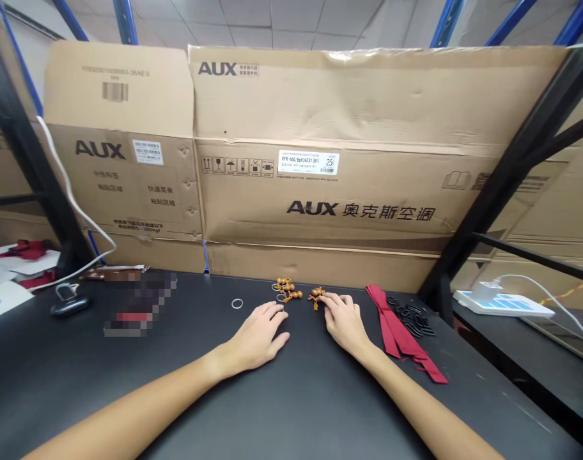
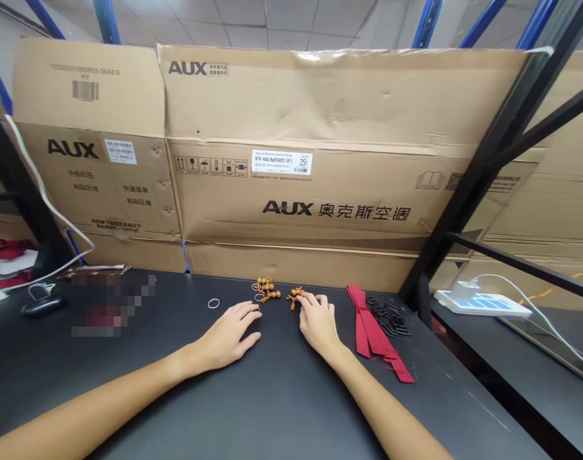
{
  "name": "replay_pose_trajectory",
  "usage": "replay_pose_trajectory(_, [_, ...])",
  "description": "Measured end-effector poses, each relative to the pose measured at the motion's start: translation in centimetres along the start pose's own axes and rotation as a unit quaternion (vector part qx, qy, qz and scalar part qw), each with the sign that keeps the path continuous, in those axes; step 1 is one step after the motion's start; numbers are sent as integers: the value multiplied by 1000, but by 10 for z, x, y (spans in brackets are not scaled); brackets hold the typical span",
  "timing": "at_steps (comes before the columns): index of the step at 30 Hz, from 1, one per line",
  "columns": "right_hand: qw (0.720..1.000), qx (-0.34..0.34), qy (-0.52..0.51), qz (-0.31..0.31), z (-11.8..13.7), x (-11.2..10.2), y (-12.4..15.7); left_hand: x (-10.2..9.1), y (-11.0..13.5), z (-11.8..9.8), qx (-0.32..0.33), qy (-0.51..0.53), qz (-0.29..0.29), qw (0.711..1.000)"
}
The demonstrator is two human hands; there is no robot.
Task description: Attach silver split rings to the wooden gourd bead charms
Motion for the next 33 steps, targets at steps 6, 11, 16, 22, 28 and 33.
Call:
replay_pose_trajectory(6, [999, -37, -2, -5, 11, -4, 1, 5, 1, 7, -23, 4, -5, 1000])
replay_pose_trajectory(11, [997, -65, -42, 9, 18, -4, 3, 2, 1, -2, 13, 53, 14, 998])
replay_pose_trajectory(16, [993, -78, -86, 23, 29, -7, 7, -1, -1, 2, -11, 17, -12, 1000])
replay_pose_trajectory(22, [989, -89, -110, 49, 44, -10, 11, 0, -3, 5, -35, 14, -7, 999])
replay_pose_trajectory(28, [984, -99, -135, 58, 52, -12, 14, 1, -2, 3, -15, 34, 11, 999])
replay_pose_trajectory(33, [982, -99, -149, 54, 53, -15, 14, 2, -3, 1, -1, 31, 17, 999])
Point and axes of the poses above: each hand's wrist, its own y-axis away from the middle knuckle, its own x-axis out of the palm, z = x × y, the point moved 6 cm from there along -y, towards the middle knuckle, and after that the axes turned 6 degrees about -z, right-handed, at the moved point
